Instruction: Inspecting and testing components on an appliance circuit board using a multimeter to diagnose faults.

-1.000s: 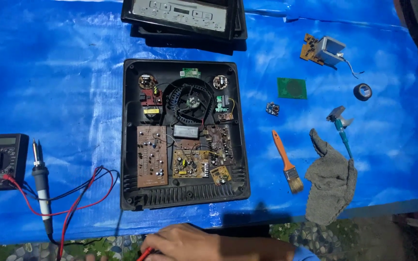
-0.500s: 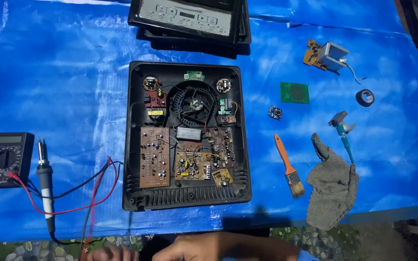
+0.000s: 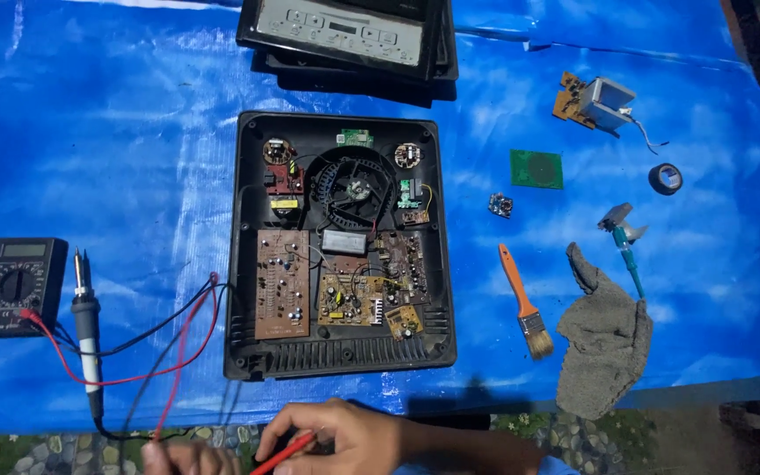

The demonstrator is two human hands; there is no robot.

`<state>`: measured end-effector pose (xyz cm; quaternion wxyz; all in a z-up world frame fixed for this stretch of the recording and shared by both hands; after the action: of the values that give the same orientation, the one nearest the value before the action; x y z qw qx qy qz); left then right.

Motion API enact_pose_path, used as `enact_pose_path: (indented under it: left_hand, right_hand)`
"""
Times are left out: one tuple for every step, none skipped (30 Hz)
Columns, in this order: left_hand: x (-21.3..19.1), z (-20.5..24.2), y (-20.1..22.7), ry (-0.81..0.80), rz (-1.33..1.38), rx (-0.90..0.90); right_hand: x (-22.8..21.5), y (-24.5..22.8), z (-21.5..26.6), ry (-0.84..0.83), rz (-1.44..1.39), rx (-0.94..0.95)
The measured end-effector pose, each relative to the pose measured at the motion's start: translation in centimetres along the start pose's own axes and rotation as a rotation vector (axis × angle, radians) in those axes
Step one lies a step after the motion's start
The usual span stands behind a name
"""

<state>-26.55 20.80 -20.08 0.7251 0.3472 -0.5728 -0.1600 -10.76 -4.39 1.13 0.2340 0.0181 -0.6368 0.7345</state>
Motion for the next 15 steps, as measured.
enact_pose_path:
  left_hand:
    - [-0.8, -0.4, 0.5, -0.18, 0.101, -0.014]
    - [-1.7, -0.8, 1.1, -0.36, 0.203, -0.029]
    - [-1.5, -1.1, 0.4, -0.358, 0.202, -0.028]
    - [-1.4, -1.3, 0.0, -0.411, 0.273, 0.05]
    - [-1.2, -1.4, -0.4, -0.461, 0.342, 0.128]
    - [-2.0, -0.7, -0.3, -0.457, 0.342, 0.128]
    - [-3.1, -0.4, -0.8, -0.274, 0.219, -0.039]
    - [-4.2, -0.1, -1.2, -0.089, 0.096, -0.204]
    - [-5.9, 0.4, -2.8, -0.092, 0.096, -0.202]
    - [-7.4, 0.9, -4.1, -0.237, -0.385, 0.033]
    - [-8.7, 1.6, -5.5, -0.368, -0.867, 0.279]
    - [-8.8, 2.2, -5.3, -0.369, -0.868, 0.28]
    - [-9.1, 3.1, -5.4, -0.265, -0.954, 0.051]
    - [-9.6, 4.2, -5.4, -0.158, -1.03, -0.18]
    - [-8.6, 3.8, -5.4, -0.151, -1.03, -0.177]
  right_hand:
    - [-0.1, -0.2, 0.2, 0.012, -0.068, 0.025]
    - [-0.2, -0.3, 0.4, 0.024, -0.137, 0.049]
    - [-0.2, 0.0, 0.4, 0.022, -0.138, 0.051]
    - [-0.2, 0.3, 0.3, 0.019, -0.206, 0.047]
    - [-0.1, 0.7, 0.3, 0.017, -0.276, 0.044]
    - [0.2, 1.3, 0.2, 0.015, -0.279, 0.047]
    - [0.3, 1.7, 0.0, 0.01, -0.334, 0.028]
    - [0.4, 2.2, -0.1, 0.004, -0.39, 0.01]
    - [0.7, 2.9, -0.5, 0.005, -0.387, 0.008]
    - [1.0, 3.5, -0.8, 0.001, -0.428, -0.017]
    - [1.3, 4.2, -1.1, -0.004, -0.471, -0.041]
    - [1.4, 3.4, -1.2, -0.004, -0.47, -0.042]
    - [1.6, 2.7, -1.1, 0.0, -0.479, -0.041]
    - [1.9, 2.0, -1.1, 0.003, -0.489, -0.04]
    - [1.8, 1.2, -1.0, -0.004, -0.488, -0.037]
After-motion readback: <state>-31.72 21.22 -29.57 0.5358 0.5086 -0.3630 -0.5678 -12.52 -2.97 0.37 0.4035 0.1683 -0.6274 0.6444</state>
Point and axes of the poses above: each hand's wrist, its own z-axis away from the middle knuckle, its own x-axis out of the palm, y = z × x, the point moved 2 cm from there along -z, towards the middle knuckle, and after that the axes turned 4 degrees about -z, right-handed, at the moved point
